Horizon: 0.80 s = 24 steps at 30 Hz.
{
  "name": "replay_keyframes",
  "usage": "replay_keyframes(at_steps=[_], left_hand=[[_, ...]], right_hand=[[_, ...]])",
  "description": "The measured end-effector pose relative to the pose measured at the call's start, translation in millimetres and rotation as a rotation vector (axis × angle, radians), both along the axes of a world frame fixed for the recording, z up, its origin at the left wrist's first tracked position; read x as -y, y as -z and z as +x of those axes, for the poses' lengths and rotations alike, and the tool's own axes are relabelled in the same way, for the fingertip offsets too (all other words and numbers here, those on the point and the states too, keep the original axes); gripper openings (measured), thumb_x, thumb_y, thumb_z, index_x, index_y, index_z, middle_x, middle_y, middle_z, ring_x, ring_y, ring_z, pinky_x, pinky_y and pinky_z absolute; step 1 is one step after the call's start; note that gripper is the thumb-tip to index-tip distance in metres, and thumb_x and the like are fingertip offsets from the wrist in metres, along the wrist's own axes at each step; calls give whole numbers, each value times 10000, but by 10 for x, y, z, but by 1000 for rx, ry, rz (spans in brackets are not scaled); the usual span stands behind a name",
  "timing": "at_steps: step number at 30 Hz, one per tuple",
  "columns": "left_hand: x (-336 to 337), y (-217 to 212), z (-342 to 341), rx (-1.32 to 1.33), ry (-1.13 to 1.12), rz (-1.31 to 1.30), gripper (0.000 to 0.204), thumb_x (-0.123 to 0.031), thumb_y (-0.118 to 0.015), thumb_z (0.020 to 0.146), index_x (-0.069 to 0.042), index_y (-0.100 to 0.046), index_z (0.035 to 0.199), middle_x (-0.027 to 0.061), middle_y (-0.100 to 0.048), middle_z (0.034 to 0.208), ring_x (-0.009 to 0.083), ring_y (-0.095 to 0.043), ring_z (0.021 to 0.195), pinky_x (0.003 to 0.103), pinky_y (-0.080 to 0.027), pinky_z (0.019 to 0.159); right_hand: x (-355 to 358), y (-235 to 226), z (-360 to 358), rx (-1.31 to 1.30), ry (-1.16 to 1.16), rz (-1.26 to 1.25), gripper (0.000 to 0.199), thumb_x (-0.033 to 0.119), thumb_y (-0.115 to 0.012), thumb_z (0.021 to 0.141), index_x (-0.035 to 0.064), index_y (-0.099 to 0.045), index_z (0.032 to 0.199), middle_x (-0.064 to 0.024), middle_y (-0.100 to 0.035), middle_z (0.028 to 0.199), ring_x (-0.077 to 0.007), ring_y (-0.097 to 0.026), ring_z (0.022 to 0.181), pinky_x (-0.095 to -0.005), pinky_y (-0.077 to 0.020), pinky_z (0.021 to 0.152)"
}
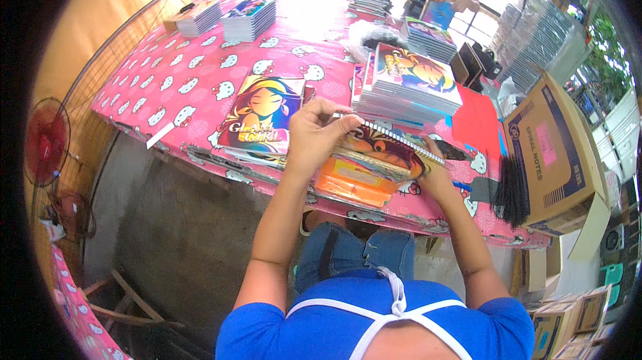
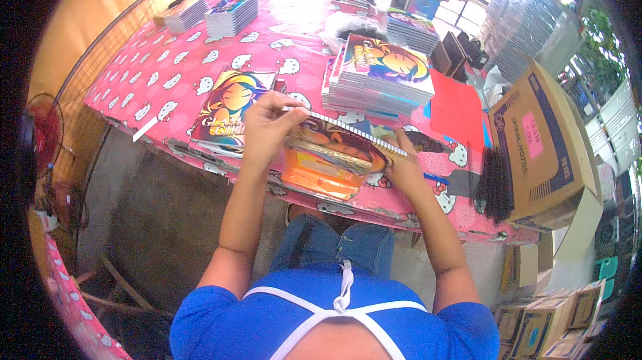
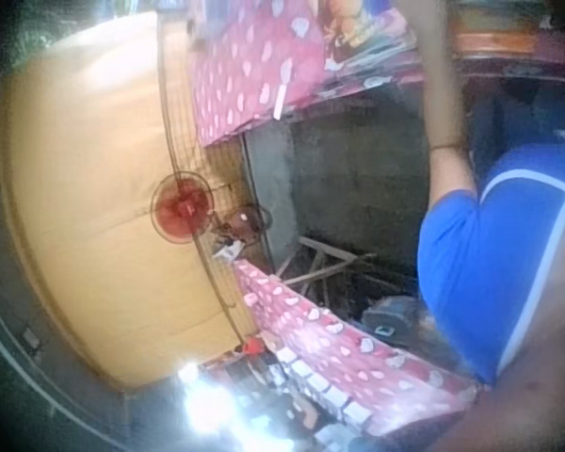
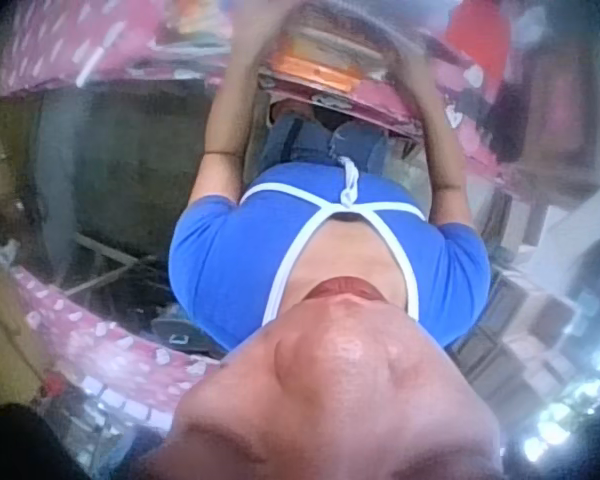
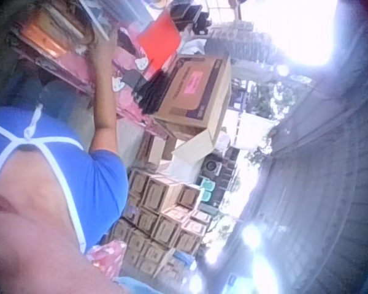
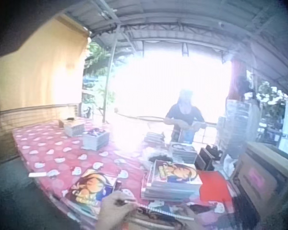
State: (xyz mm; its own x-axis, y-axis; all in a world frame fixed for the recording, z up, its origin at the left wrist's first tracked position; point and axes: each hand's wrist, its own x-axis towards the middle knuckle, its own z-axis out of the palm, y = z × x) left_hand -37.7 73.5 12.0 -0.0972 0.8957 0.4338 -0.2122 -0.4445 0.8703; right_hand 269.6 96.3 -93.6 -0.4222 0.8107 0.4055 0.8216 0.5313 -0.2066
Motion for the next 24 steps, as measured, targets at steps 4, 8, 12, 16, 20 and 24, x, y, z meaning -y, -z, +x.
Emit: replay_keyframes(at_steps=[4,8,12,16,20,24], left_hand=[[834,-728,-8,-113,-740,497,198,7,-786,693,-29,-640,822,95,-632,846,160,-599,753,274,-503,743],[1114,-626,66,-694,-328,681,216,51,-715,691,-17,-667,890,158,-654,1037,229,-634,831,334,-528,757],[736,216,560,-581,-188,252,229,46,-725,674,-5,-662,887,135,-669,972,250,-654,849,321,-528,745],[751,327,590,-538,-251,350,210,38,-754,679,9,-674,871,121,-674,924,214,-662,830,296,-532,726],[740,375,613,-510,-292,397,194,72,-730,662,3,-665,832,117,-663,888,247,-654,794,314,-525,696],[747,388,652,-483,-311,390,203,95,-713,647,3,-666,821,120,-663,878,248,-652,776,316,-520,683]], right_hand=[[757,-296,309,-47,269,-197,630,324,-721,752,2,-493,1243,-250,-414,1330,-417,-445,1193,-449,-399,982],[1089,-46,559,24,323,-127,546,342,-651,818,22,-506,1235,-211,-445,1298,-376,-456,1184,-504,-348,988],[947,-7,456,152,494,24,451,342,-603,856,43,-540,1187,-173,-508,1234,-332,-489,1150,-529,-332,948],[889,-259,385,-227,365,-210,338,274,-617,859,43,-591,1105,-132,-631,977,-313,-585,964,-439,-416,888],[1243,-824,-313,-412,-92,-112,357,213,-699,804,36,-599,1097,-159,-605,1047,-296,-578,982,-376,-470,829],[1275,-933,-562,-431,-133,-84,372,164,-725,789,35,-596,1114,-162,-610,1050,-286,-596,961,-378,-486,819]])
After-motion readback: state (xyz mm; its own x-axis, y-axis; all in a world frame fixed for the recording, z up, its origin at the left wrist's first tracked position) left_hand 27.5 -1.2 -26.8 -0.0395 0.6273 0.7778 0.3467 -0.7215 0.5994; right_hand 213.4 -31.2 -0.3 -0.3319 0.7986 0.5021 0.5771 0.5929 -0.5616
